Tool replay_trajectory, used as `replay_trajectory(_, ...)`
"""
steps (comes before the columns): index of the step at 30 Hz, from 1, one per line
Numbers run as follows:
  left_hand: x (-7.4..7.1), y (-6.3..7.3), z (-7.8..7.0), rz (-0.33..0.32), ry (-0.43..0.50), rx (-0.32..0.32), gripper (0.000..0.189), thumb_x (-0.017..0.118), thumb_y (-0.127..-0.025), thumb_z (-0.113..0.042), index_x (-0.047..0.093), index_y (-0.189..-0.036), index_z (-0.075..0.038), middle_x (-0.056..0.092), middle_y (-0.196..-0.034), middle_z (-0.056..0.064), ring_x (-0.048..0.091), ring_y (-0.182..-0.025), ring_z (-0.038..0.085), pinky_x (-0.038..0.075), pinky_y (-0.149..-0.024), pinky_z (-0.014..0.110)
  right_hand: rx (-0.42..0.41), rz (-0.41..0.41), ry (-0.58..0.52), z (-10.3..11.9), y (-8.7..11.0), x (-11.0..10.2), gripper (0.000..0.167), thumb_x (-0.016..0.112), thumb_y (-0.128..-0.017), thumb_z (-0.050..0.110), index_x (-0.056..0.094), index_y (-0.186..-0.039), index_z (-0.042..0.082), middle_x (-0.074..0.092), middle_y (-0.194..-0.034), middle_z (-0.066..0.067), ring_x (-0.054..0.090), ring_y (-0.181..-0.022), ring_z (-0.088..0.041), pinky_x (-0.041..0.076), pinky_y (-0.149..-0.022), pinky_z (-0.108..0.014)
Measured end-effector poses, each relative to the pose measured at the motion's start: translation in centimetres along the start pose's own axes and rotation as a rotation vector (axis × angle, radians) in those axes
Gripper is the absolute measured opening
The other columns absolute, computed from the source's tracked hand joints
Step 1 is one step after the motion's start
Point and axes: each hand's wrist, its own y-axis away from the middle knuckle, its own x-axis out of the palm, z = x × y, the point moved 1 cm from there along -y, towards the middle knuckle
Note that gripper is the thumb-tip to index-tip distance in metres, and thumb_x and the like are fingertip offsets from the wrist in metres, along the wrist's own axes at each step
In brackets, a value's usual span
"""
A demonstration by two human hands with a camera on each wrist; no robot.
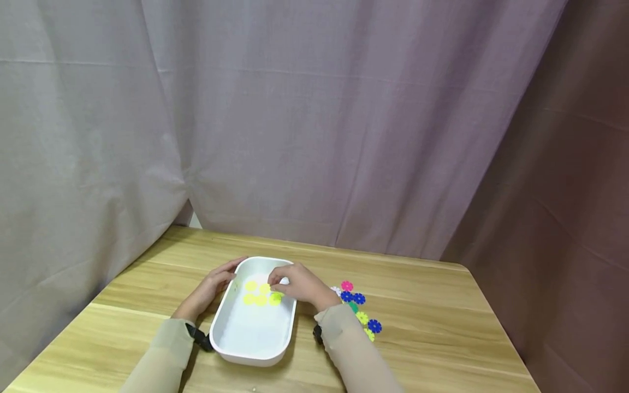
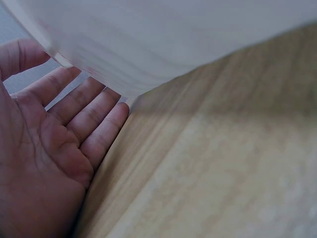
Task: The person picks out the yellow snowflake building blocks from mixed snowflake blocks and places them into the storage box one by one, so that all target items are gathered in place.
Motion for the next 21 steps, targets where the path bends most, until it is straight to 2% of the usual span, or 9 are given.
replay_trajectory(11, 0.04, 0.02, 0.02, 0.008, 0.013, -0.001, 0.055, 0.05, -0.096, -0.018, 0.049, -0.15, -0.018, 0.045, -0.155, 0.004, 0.04, -0.142, 0.025, 0.028, -0.118, 0.047, 0.0, -0.009, -0.003, -0.3, 0.04, 0.1, 0.007, 0.073, -0.093, 0.017, 0.074, -0.1, 0.016, 0.072, -0.094, 0.012, 0.064, -0.093, -0.003, 0.056, -0.087, -0.038)
replay_trajectory(21, -0.18, 0.07, 0.02, -0.005, 0.017, -0.017, 0.055, 0.051, -0.095, -0.019, 0.049, -0.15, -0.018, 0.044, -0.155, 0.003, 0.039, -0.143, 0.025, 0.028, -0.118, 0.048, 0.017, -0.038, -0.035, -0.42, -0.08, 0.33, 0.009, 0.072, -0.094, 0.018, 0.075, -0.101, 0.012, 0.072, -0.093, 0.012, 0.065, -0.093, -0.002, 0.055, -0.088, -0.035)
